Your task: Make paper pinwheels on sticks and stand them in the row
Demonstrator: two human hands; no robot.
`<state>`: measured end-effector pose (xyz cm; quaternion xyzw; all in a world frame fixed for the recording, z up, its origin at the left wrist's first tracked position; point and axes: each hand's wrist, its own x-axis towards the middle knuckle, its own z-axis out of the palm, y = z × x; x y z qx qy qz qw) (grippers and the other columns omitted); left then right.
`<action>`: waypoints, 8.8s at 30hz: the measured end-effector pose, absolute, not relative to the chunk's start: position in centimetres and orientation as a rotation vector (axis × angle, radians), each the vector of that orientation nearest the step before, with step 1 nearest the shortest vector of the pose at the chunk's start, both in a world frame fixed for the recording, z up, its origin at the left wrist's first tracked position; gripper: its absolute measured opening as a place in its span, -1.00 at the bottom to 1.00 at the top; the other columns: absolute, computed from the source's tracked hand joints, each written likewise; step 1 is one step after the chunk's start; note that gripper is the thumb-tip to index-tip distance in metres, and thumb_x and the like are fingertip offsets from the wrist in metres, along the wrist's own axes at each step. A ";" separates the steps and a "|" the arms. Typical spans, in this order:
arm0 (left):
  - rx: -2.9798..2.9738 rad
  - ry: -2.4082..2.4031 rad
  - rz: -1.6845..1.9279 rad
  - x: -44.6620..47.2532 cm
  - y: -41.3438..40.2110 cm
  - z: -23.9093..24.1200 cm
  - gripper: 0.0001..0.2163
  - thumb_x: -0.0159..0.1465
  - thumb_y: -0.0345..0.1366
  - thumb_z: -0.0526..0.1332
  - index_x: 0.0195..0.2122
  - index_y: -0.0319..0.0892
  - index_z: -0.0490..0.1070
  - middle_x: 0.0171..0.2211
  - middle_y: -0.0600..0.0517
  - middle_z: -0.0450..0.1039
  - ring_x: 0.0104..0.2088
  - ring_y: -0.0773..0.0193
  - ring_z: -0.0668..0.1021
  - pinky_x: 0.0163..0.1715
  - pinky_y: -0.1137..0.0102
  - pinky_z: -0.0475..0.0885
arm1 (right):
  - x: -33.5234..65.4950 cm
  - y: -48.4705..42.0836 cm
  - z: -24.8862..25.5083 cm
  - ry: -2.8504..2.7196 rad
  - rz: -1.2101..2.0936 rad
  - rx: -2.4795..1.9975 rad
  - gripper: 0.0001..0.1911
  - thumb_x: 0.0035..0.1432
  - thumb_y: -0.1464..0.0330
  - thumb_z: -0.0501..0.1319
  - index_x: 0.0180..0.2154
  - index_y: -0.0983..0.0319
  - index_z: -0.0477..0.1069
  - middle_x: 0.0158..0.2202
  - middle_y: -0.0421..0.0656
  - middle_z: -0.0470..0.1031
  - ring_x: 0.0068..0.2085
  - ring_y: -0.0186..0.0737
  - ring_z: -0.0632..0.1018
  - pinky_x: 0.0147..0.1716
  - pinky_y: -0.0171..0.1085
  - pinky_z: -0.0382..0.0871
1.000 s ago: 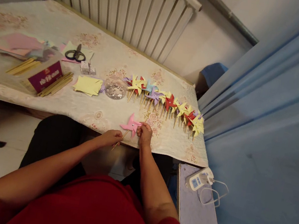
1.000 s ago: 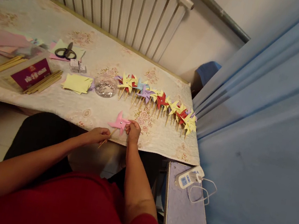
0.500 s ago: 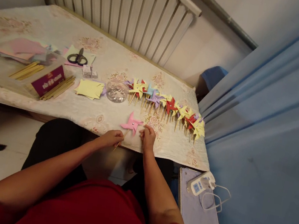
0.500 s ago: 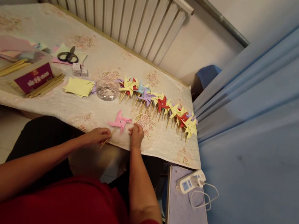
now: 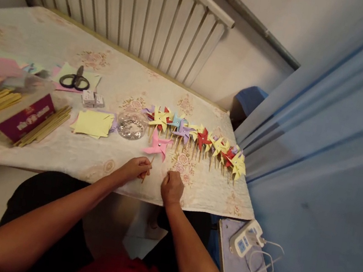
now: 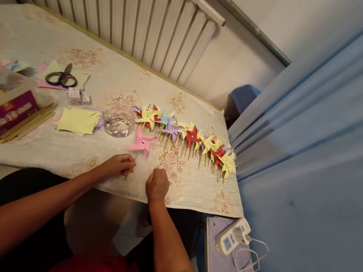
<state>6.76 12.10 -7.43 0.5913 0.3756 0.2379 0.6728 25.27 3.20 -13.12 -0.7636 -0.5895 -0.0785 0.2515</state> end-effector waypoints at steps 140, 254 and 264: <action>1.156 0.840 0.761 5.7 19.0 -7.0 -0.69 0.02 -0.06 0.31 -0.54 -0.18 0.29 -0.63 0.12 0.32 -0.57 0.38 0.38 -0.51 0.46 0.23 | 20.1 7.0 -10.7 -0.883 0.881 -1.607 -0.87 -0.04 0.30 0.27 -0.41 0.23 0.45 -0.55 -0.28 0.54 -0.67 -0.46 0.27 -0.65 -0.41 0.10; 1.443 1.031 1.075 5.4 18.3 -5.3 -0.92 0.07 -0.31 0.22 -0.40 -0.16 0.44 -0.32 0.03 0.51 -0.30 0.24 0.49 -0.19 0.35 0.40 | 19.8 6.8 -10.3 -0.883 0.822 -1.654 -0.85 -0.02 0.27 0.25 -0.42 0.21 0.46 -0.56 -0.30 0.49 -0.63 -0.42 0.28 -0.61 -0.39 0.14; 1.004 0.807 0.978 5.7 18.7 -5.4 -0.80 -0.02 -0.22 0.32 -0.42 -0.19 0.39 -0.45 0.06 0.54 -0.39 0.30 0.57 -0.28 0.39 0.41 | 19.7 6.8 -10.1 -0.877 0.824 -1.646 -0.84 -0.03 0.27 0.25 -0.41 0.23 0.46 -0.56 -0.29 0.48 -0.63 -0.44 0.28 -0.62 -0.40 0.12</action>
